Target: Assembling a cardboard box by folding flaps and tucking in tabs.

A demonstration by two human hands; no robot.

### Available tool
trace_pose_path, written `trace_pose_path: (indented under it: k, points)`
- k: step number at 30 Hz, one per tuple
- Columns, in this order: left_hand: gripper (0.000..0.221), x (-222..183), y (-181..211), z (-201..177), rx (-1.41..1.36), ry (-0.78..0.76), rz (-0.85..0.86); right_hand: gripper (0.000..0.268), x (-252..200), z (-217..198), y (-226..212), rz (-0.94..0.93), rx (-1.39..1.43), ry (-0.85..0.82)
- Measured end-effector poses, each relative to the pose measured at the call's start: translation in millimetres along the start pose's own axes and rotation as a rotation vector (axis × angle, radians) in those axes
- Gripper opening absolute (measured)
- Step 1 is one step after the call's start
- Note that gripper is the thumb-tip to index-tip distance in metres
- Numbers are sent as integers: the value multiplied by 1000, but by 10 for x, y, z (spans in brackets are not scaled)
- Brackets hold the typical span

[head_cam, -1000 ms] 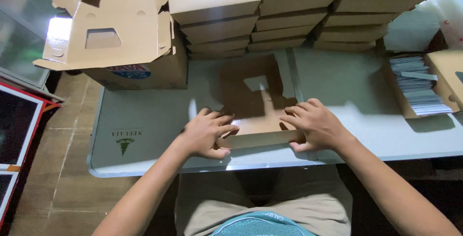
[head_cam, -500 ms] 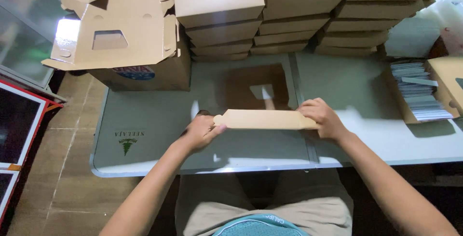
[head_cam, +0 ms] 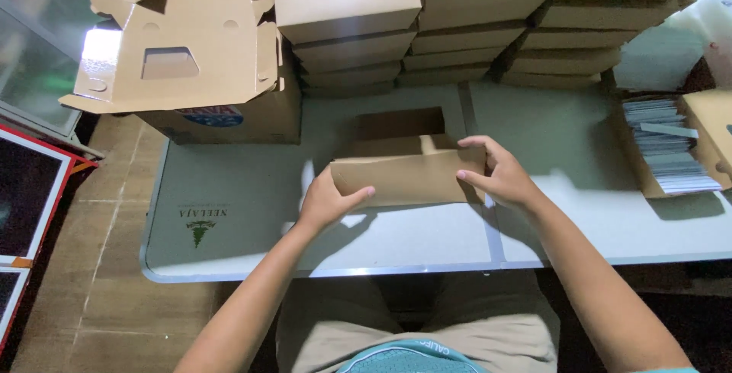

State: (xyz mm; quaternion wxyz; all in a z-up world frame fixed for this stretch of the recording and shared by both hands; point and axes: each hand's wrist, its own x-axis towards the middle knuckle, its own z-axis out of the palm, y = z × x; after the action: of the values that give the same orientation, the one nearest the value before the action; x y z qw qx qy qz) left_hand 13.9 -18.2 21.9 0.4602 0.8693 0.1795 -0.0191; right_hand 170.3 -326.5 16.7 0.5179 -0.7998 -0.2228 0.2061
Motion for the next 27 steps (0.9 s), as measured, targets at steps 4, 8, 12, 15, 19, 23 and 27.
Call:
trace_pose_path:
  k: [4,8,12,15,19,23,27]
  points:
    - [76,33,-145,25,-24,-10,63,84,85,-48,265,-28,141,-32]
    - [57,157,-418,95,5,39,281,81,213,-151,491,45,147,-70]
    - [63,229,-322,107,128,240,253,63,178,-68,-293,282,-323,37]
    - [71,181,-54,-59,215,277,147,71,261,-63,37,327,-403,108]
    - [92,176,214,-171,314,107,-48,80,197,107,-476,403,-364,165]
    - [96,197,286,-156,382,-52,-209,44,256,198,-506,363,-381,239]
    - [104,88,611,-144,422,-84,-221,36,232,280,-545,422,-474,235]
